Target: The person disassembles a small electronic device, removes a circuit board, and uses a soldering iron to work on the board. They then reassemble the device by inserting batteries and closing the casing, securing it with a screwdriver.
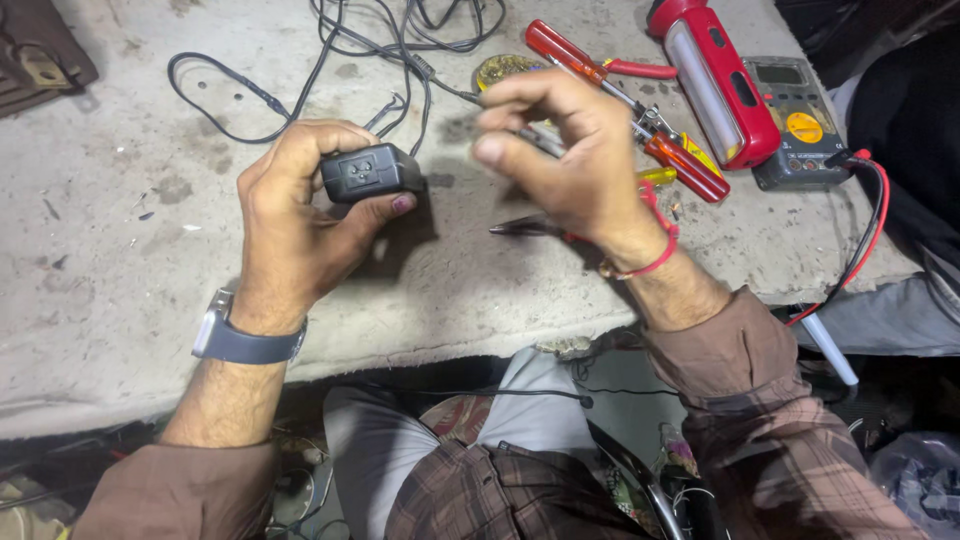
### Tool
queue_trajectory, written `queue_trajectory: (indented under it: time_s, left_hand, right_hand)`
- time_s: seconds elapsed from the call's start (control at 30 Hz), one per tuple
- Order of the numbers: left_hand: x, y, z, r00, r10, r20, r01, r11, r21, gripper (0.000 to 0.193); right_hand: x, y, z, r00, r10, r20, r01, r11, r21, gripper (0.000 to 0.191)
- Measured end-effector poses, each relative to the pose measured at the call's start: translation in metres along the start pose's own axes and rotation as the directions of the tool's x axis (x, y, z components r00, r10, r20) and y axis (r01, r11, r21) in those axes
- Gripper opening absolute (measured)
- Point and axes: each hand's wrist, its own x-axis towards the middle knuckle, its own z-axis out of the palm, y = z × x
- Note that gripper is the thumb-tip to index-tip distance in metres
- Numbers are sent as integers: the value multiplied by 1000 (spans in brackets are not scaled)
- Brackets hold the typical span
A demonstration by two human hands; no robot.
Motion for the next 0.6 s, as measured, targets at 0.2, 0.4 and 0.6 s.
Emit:
queue_trajectory:
  time_s: [0.2, 0.4, 0.6]
  left_hand:
    - [-12, 6, -8, 999, 20, -25, -20, 1000, -2, 48]
    - [-23, 10, -13, 999, 22, -36, -21, 999, 43, 51]
    - [-21, 17, -16, 989, 126, -77, -114, 982, 153, 46]
  right_hand:
    - [-7, 16, -61, 964, 92, -248, -105, 994, -37, 18]
    - [-18, 20, -108, 981, 152, -118, -192, 741, -643, 11]
    - [-1, 24, -112, 999, 41, -27, -44, 493, -869, 12]
